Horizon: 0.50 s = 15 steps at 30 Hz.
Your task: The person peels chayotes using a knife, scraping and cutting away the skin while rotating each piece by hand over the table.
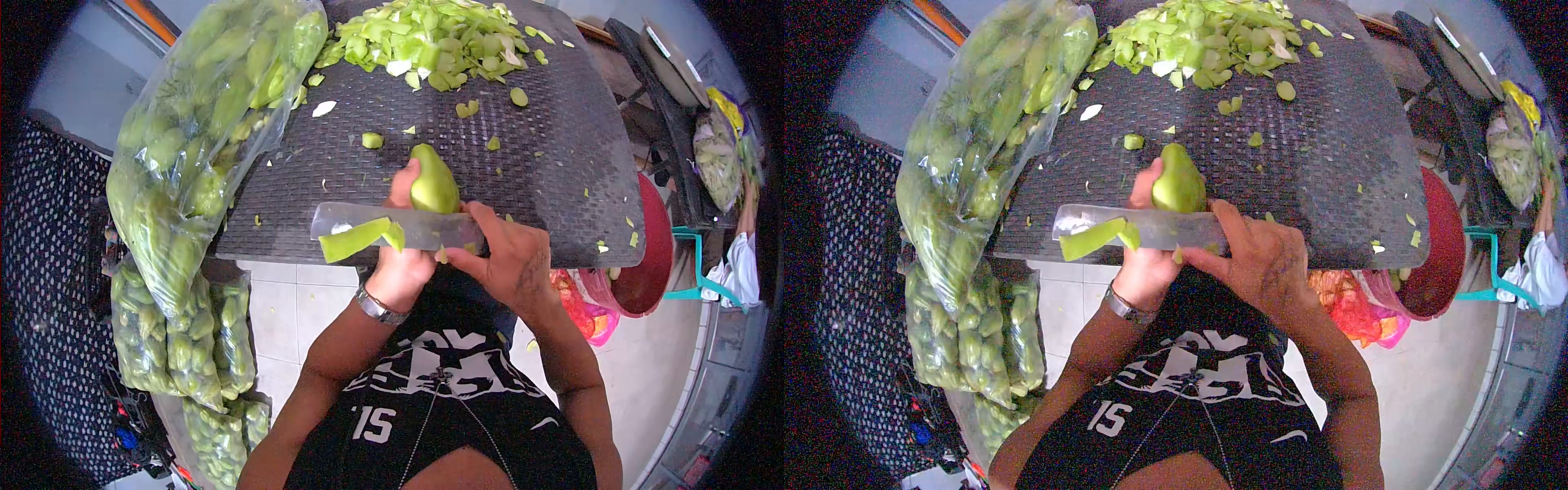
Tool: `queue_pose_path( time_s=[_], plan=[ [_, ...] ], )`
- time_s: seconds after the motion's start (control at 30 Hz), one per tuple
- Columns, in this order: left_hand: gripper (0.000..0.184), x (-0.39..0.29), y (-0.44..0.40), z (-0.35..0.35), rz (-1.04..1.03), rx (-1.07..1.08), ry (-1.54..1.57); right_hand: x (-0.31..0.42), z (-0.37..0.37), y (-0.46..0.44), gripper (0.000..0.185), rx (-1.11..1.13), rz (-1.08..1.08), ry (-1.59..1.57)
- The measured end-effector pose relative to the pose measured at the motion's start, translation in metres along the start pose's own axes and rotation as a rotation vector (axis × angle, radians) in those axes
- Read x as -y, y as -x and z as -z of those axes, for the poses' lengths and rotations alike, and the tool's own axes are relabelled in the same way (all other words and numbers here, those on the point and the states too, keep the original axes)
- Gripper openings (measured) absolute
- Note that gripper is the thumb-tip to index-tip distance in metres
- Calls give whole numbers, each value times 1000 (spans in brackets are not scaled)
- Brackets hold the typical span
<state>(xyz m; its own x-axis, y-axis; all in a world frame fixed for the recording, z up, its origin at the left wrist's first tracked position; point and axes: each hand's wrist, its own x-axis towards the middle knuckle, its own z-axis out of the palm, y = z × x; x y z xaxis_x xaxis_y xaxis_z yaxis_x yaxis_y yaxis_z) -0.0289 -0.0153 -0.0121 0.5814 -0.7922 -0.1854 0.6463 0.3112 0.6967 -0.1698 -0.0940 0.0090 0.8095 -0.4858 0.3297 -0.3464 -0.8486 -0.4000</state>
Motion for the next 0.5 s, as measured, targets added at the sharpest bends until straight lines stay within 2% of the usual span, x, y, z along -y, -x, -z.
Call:
queue_pose_path(
  time_s=[0.13, 0.4, 0.5],
  plan=[
    [45, 1, -14, 11, 97, -79, 83, -14, 11, -8, 56, 97, -97, -72],
    [43, -7, -12, 10, 109, -10, 100, -16, 15, -15, 52, 144, -60, -115],
    [42, -11, -11, 9, 116, -74, 91, -15, 17, -16, 53, 200, -59, -128]
  ],
)
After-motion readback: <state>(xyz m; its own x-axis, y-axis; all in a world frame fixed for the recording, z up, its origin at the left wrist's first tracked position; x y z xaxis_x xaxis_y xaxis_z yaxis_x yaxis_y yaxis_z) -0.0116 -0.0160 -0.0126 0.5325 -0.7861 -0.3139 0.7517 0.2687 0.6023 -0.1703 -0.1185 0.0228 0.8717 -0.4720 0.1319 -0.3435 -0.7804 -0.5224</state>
